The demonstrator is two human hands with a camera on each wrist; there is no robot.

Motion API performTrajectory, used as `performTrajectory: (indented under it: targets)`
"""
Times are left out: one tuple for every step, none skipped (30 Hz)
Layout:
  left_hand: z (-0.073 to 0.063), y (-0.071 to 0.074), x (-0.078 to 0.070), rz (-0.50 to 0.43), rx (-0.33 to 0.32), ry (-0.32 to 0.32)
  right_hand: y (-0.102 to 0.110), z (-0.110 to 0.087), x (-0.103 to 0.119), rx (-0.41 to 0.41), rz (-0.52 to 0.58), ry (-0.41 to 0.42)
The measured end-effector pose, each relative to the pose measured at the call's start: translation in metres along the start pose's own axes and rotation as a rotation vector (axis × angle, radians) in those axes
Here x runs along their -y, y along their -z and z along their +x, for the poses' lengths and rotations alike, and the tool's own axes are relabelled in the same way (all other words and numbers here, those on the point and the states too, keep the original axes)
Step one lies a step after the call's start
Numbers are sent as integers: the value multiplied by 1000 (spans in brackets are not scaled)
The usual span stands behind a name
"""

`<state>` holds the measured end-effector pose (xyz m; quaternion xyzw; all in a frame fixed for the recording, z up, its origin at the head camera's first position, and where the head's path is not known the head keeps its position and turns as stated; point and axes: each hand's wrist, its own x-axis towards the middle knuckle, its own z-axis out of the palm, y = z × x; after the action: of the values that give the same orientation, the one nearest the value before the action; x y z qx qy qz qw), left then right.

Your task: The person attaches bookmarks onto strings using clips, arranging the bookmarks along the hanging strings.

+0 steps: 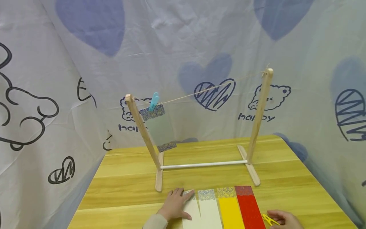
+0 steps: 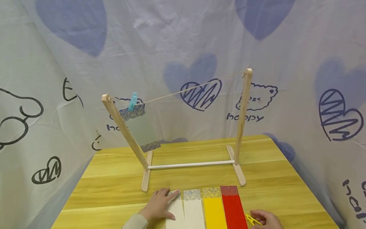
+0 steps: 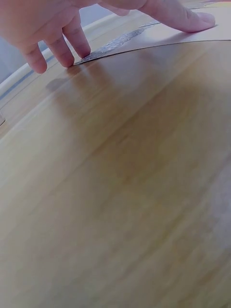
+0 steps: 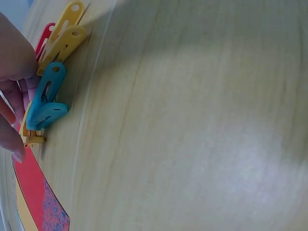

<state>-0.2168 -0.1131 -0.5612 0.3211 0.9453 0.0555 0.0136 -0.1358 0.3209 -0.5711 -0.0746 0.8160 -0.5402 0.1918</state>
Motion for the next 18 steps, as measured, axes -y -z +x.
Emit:
performTrajectory:
  targets:
    - [0, 1, 0, 2, -1, 0, -1, 0, 0, -8, -11, -1]
    - [0, 1, -1, 3, -1, 1, -1, 0, 0, -15, -23, -1]
    - [-1, 2, -1, 5, -2, 2, -1, 1, 1, -23, -33, -2]
    - [-1, 2, -2, 5, -4, 2, -2, 1, 1, -30, -43, -2]
    - [-2, 3, -2, 5, -4, 4, -2, 1, 1, -38, -53, -4]
    - [-2, 3, -3, 9, -9, 3, -3, 1, 1, -47, -64, -11]
    - [-3, 3, -3, 13, -19, -3, -3, 1, 1, -55, -73, -18]
    - [-3, 2, -3, 18, -26, -5, -4, 2, 1, -62, -81, -25]
    - [-3, 2, -3, 20, -33, -7, -4, 2, 1, -70, -87, -31]
    - [-3, 2, -3, 19, -38, -8, -5, 2, 1, -77, -92, -38]
    - [-4, 1, -3, 18, -41, -9, -6, 2, 0, -85, -98, -44]
    - [-4, 1, -3, 14, -42, -8, -6, 3, 0, -93, -108, -46]
    - [-4, 1, -3, 7, -41, -7, -6, 3, 0, -100, -118, -42]
    - [-4, 1, -3, 1, -36, -3, -7, 3, 1, -106, -119, -42]
    - [-4, 2, -4, -7, -34, -2, -7, 3, 1, -109, -120, -41]
    - [-4, 2, -4, -12, -30, 0, -7, 3, 1, -119, -130, -48]
    - [-4, 2, -4, -14, -27, 2, -8, 3, 2, -130, -148, -58]
    - [-4, 2, -4, -17, -26, 3, -9, 4, 3, -149, -167, -77]
